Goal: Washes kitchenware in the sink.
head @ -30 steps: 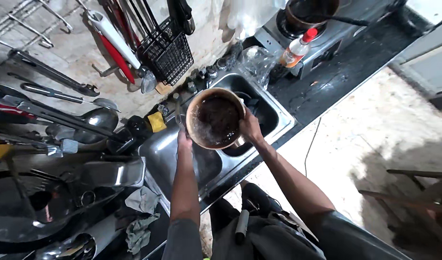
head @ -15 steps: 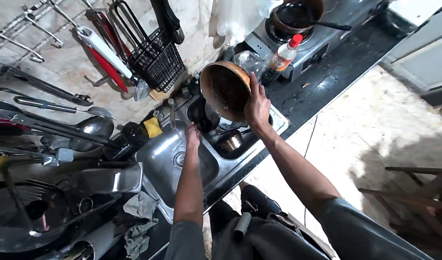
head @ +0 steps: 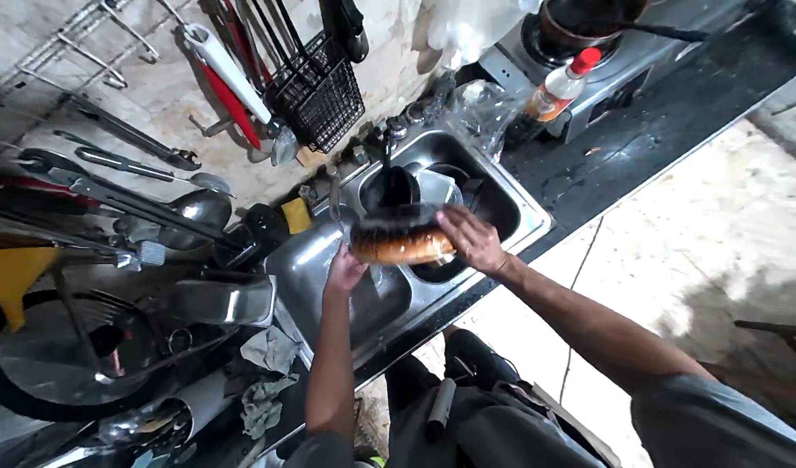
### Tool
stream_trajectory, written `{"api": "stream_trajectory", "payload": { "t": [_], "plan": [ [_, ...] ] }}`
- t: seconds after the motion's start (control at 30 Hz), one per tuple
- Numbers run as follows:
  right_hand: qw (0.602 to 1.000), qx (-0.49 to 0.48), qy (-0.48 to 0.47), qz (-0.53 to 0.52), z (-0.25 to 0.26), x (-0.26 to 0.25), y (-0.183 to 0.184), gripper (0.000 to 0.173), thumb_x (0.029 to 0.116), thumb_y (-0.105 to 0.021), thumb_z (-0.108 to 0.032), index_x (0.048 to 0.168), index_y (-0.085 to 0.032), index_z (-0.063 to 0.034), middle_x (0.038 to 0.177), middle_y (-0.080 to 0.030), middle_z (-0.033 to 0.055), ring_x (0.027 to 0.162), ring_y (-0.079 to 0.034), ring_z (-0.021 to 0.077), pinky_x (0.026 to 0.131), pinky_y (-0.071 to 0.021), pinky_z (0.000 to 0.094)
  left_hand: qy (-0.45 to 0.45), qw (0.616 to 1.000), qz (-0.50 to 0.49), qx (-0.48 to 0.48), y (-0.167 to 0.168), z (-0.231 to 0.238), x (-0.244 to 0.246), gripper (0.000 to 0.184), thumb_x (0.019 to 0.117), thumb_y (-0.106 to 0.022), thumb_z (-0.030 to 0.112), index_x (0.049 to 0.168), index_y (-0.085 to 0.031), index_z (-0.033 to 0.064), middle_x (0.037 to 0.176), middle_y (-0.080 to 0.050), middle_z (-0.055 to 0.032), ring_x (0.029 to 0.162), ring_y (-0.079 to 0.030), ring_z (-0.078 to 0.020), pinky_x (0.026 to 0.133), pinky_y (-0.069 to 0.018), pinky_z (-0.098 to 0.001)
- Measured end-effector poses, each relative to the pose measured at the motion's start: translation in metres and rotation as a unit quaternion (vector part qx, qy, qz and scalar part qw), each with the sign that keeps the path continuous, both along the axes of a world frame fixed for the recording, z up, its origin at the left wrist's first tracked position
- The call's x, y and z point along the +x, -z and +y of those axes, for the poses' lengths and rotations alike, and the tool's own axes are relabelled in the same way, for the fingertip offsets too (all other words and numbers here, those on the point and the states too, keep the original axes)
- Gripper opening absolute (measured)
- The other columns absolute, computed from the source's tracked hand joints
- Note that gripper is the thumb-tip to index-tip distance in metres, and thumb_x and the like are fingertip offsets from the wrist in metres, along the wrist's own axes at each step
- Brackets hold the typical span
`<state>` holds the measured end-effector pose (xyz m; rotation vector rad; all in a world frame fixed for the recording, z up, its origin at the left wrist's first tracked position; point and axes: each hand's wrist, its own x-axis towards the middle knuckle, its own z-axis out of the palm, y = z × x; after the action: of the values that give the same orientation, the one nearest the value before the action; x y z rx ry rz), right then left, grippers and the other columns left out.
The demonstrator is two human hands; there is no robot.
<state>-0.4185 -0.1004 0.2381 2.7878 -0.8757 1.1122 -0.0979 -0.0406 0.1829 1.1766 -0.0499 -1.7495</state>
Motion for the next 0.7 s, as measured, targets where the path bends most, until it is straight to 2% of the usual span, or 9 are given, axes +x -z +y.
{"api": "stream_trajectory", "payload": {
  "t": [0.07, 0.13, 0.23, 0.33, 0.37, 0.43, 0.5, 0.57, 0.7],
  "plan": [
    [0.995, -0.007, -0.099, 0.021, 0.017, 0.010, 0.019, 0.041, 0.1062, -0.049, -0.008, 0.146, -0.055, -0.0115, 0.144, -0.061, 0.0170, 0.140, -0.052, 0.0373, 0.119, -0.0376, 0.0577, 0.032, 0.997, -0.039, 0.054, 0.002, 0.017, 0.015, 0.048, 0.1117, -0.028, 0.041, 0.121, -0.061, 0.0090, 0.097, -0.071, -0.0084, 0.087, -0.070, -0.0193, 0.078, -0.0598, -0.0382],
    [0.983, 0.012, -0.171, 0.062, 0.033, 0.021, 0.038, 0.046, 0.1071, -0.047, -0.006, 0.150, -0.053, -0.0217, 0.146, -0.060, 0.0133, 0.142, -0.050, 0.0351, 0.123, -0.0311, 0.0582, 0.020, 0.989, -0.059, 0.132, 0.006, 0.030, 0.026, 0.041, 0.1106, -0.032, 0.035, 0.107, -0.061, 0.0064, 0.083, -0.068, -0.0091, 0.072, -0.067, -0.0193, 0.065, -0.0586, -0.0373],
    [0.962, 0.080, -0.206, 0.159, 0.041, 0.039, 0.062, 0.061, 0.1040, -0.048, 0.002, 0.155, -0.046, -0.0306, 0.155, -0.051, 0.0162, 0.146, -0.047, 0.0345, 0.123, -0.0304, 0.0586, -0.053, 0.985, -0.061, 0.152, 0.020, 0.046, 0.044, 0.046, 0.1096, -0.034, 0.041, 0.115, -0.062, 0.0057, 0.094, -0.070, -0.0131, 0.083, -0.069, -0.0244, 0.072, -0.0594, -0.0441],
    [0.958, 0.143, -0.169, 0.185, 0.036, 0.062, 0.081, 0.060, 0.1002, -0.056, 0.002, 0.154, -0.048, -0.0226, 0.162, -0.042, 0.0165, 0.153, -0.035, 0.0324, 0.127, -0.0242, 0.0565, -0.107, 0.980, -0.093, 0.143, 0.038, 0.049, 0.051, 0.056, 0.1078, -0.033, 0.053, 0.127, -0.061, 0.0094, 0.107, -0.071, -0.0144, 0.095, -0.069, -0.0279, 0.080, -0.0586, -0.0502],
    [0.954, 0.163, -0.161, 0.196, 0.032, 0.070, 0.085, 0.061, 0.0980, -0.064, -0.008, 0.155, -0.046, -0.0179, 0.165, -0.036, 0.0175, 0.156, -0.028, 0.0329, 0.129, -0.0200, 0.0561, -0.121, 0.976, -0.114, 0.140, 0.044, 0.049, 0.054, 0.057, 0.1070, -0.034, 0.056, 0.128, -0.061, 0.0107, 0.108, -0.071, -0.0139, 0.096, -0.069, -0.0276, 0.079, -0.0587, -0.0505],
    [0.932, 0.223, -0.163, 0.234, 0.028, 0.083, 0.087, 0.090, 0.0884, -0.078, -0.047, 0.160, -0.037, -0.0114, 0.171, -0.019, 0.0179, 0.160, -0.010, 0.0338, 0.130, -0.0065, 0.0587, -0.141, 0.971, -0.143, 0.130, 0.052, 0.050, 0.059, 0.059, 0.1058, -0.037, 0.059, 0.135, -0.059, 0.0121, 0.116, -0.070, -0.0147, 0.103, -0.068, -0.0291, 0.084, -0.0581, -0.0532],
    [0.916, 0.259, -0.164, 0.259, 0.029, 0.098, 0.087, 0.100, 0.0895, -0.058, -0.076, 0.164, -0.030, -0.0139, 0.174, -0.011, 0.0114, 0.162, -0.001, 0.0299, 0.128, 0.0012, 0.0640, -0.150, 0.969, -0.160, 0.114, 0.051, 0.047, 0.061, 0.060, 0.1052, -0.039, 0.060, 0.137, -0.058, 0.0132, 0.121, -0.070, -0.0146, 0.108, -0.068, -0.0299, 0.088, -0.0576, -0.0550],
    [0.912, 0.277, -0.152, 0.263, 0.032, 0.121, 0.087, 0.086, 0.1001, -0.034, -0.074, 0.165, -0.027, -0.0184, 0.175, -0.010, 0.0057, 0.162, -0.001, 0.0271, 0.126, 0.0043, 0.0691, -0.147, 0.971, -0.167, 0.083, 0.054, 0.045, 0.063, 0.059, 0.1057, -0.040, 0.059, 0.140, -0.057, 0.0141, 0.126, -0.069, -0.0141, 0.114, -0.067, -0.0299, 0.092, -0.0565, -0.0564],
    [0.925, 0.274, -0.108, 0.239, 0.023, 0.192, 0.087, 0.068, 0.1090, -0.025, -0.058, 0.166, -0.023, -0.0221, 0.175, -0.008, 0.0017, 0.162, 0.001, 0.0250, 0.126, 0.0028, 0.0679, -0.134, 0.974, -0.183, 0.020, 0.057, 0.034, 0.058, 0.056, 0.1079, -0.038, 0.054, 0.141, -0.057, 0.0125, 0.128, -0.068, -0.0146, 0.116, -0.067, -0.0300, 0.096, -0.0558, -0.0561]
  ]
}}
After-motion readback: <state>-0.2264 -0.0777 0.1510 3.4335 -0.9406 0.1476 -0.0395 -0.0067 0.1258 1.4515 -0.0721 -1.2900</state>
